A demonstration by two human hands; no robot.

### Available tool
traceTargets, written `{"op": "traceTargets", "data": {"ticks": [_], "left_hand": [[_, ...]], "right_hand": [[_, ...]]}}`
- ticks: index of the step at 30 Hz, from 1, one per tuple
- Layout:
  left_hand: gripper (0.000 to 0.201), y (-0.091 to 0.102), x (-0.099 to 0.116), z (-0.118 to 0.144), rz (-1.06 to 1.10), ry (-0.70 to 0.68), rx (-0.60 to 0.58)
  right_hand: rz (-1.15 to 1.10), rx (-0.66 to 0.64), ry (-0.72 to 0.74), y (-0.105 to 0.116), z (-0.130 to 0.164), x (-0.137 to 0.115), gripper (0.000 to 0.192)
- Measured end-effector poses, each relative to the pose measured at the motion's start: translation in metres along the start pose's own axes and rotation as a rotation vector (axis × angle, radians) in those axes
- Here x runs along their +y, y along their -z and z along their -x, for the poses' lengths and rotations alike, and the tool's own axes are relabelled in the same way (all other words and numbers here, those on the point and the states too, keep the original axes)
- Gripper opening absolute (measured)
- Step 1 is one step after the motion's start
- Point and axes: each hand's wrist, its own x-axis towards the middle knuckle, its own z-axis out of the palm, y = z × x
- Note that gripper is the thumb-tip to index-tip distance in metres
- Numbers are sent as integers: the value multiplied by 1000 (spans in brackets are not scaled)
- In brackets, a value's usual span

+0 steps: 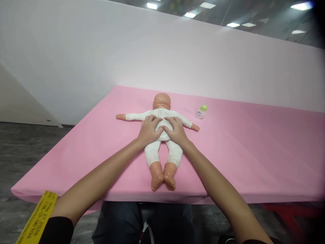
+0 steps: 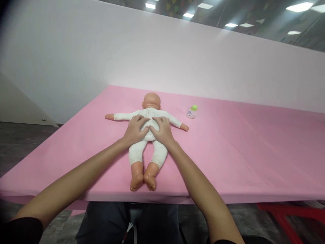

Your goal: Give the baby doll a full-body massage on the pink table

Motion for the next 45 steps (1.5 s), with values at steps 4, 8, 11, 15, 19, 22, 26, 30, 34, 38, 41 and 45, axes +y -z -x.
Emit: {"op": "traceTargets", "data": {"ticks": [4, 8, 11, 15, 19, 22, 26, 30, 34, 38, 41, 45], "left_hand": [[33, 1, 4, 1, -25, 22, 26], [41, -1, 3, 2, -34, 24, 35], [43, -1, 1, 1, -19, 19, 2], [35, 2, 2, 0, -23, 12, -9], [35, 1, 4, 2, -40, 23, 16], [45, -1, 1, 2, -40, 24, 11], [50, -2, -2, 1, -17, 13, -6], [41, -1, -1, 0, -25, 3, -1], [36, 0, 2, 1, -44, 21, 25], [45, -2, 0, 2, -14, 7, 46], [48, -4, -3, 2, 1, -6, 41], [41, -3, -2, 1, -7, -9, 25]], "right_hand": [[-3, 19, 10, 1, 1, -4, 46], [0, 19, 40, 1, 0, -3, 48], [-8, 5, 54, 1, 0, -2, 50], [-14, -15, 29, 2, -1, -1, 48], [-2, -1, 9, 1, -1, -1, 47], [-3, -4, 36, 0, -1, 0, 53], [-7, -26, 42, 0, -1, 2, 53], [0, -28, 16, 1, -1, 2, 50], [-21, -9, 14, 0, 0, 2, 48], [-36, -1, 39, -1, 0, 3, 52], [-34, -11, 51, -1, -1, 4, 53], [-25, -19, 43, 0, -1, 3, 53]]}}
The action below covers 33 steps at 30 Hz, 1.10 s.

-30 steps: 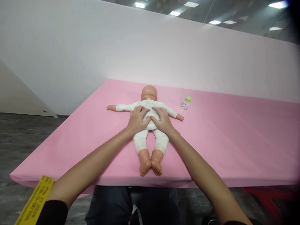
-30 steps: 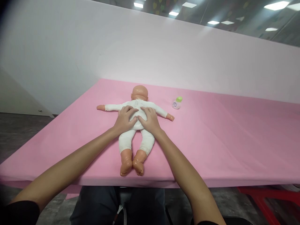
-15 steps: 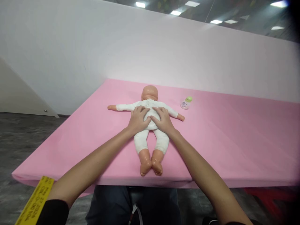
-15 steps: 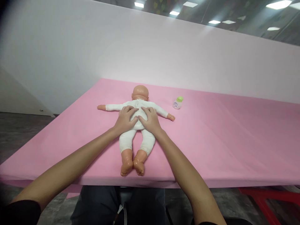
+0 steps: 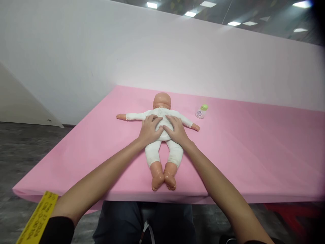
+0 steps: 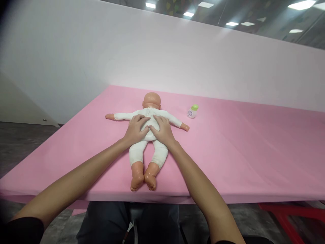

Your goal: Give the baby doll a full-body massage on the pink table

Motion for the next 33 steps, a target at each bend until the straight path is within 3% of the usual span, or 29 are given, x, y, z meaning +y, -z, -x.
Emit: {"op": "traceTargets", "data": {"ticks": [5, 13, 21, 29, 33], "left_hand": [[36, 3, 4, 0, -28, 26, 20], [45, -1, -1, 1, -9, 11, 0], [34, 6, 5, -1, -23, 33, -19], [46, 0, 0, 0, -8, 8, -4], [42, 1, -1, 0, 20, -15, -7]], "right_hand": [[-7, 6, -29, 1, 1, -2, 46], [-14, 2, 15, 2, 0, -3, 49], [6, -1, -1, 4, 0, -4, 32], [2, 20, 1, -1, 1, -2, 46], [2, -6, -7, 1, 0, -2, 38]]}}
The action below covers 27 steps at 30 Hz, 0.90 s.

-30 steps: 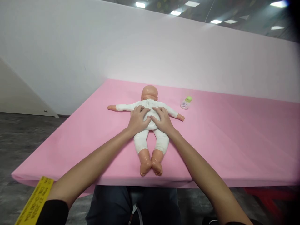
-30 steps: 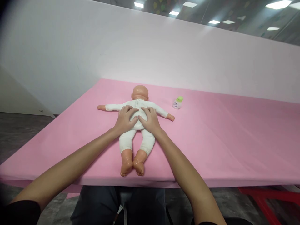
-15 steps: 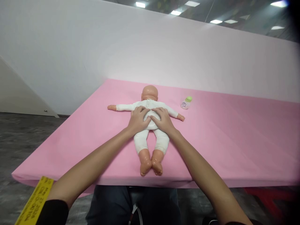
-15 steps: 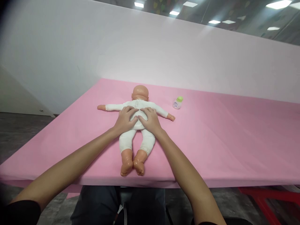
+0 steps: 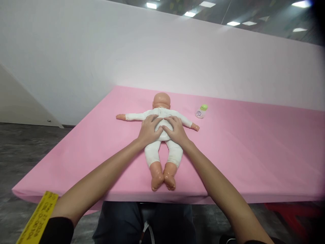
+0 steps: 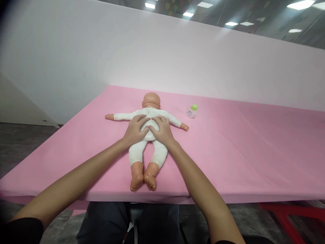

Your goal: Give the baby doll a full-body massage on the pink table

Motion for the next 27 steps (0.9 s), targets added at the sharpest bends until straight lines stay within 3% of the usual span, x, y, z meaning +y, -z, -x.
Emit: {"op": "traceTargets", "data": {"ticks": [8, 18, 27], "left_hand": [[29, 3, 6, 0, -28, 28, 14], [44, 1, 3, 1, -51, 32, 22], [42, 2, 1, -1, -14, 21, -55]], "right_hand": [[8, 42, 5, 2, 0, -5, 25], [-3, 23, 3, -4, 0, 4, 48], [7, -8, 24, 2, -1, -2, 34]]}}
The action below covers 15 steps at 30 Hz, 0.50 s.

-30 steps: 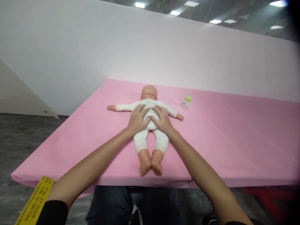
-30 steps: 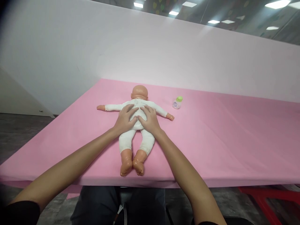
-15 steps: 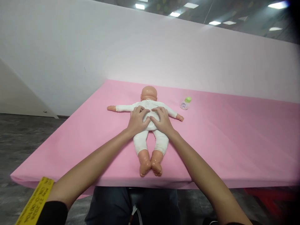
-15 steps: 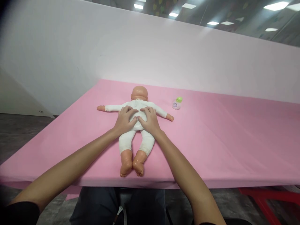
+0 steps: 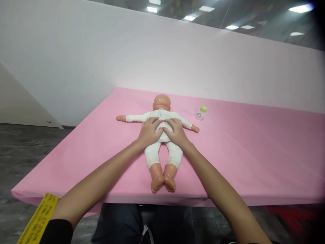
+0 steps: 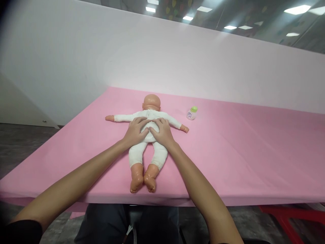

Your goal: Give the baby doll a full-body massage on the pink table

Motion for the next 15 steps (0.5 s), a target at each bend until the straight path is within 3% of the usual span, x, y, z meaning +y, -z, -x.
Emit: {"op": "traceTargets", "data": {"ticks": [9, 15], "left_hand": [[33, 1, 2, 0, -3, 6, 21], [39, -1, 3, 2, -11, 8, 73]], "right_hand": [[12, 57, -33, 0, 1, -2, 18], [5, 76, 11, -3, 1, -1, 40]]}}
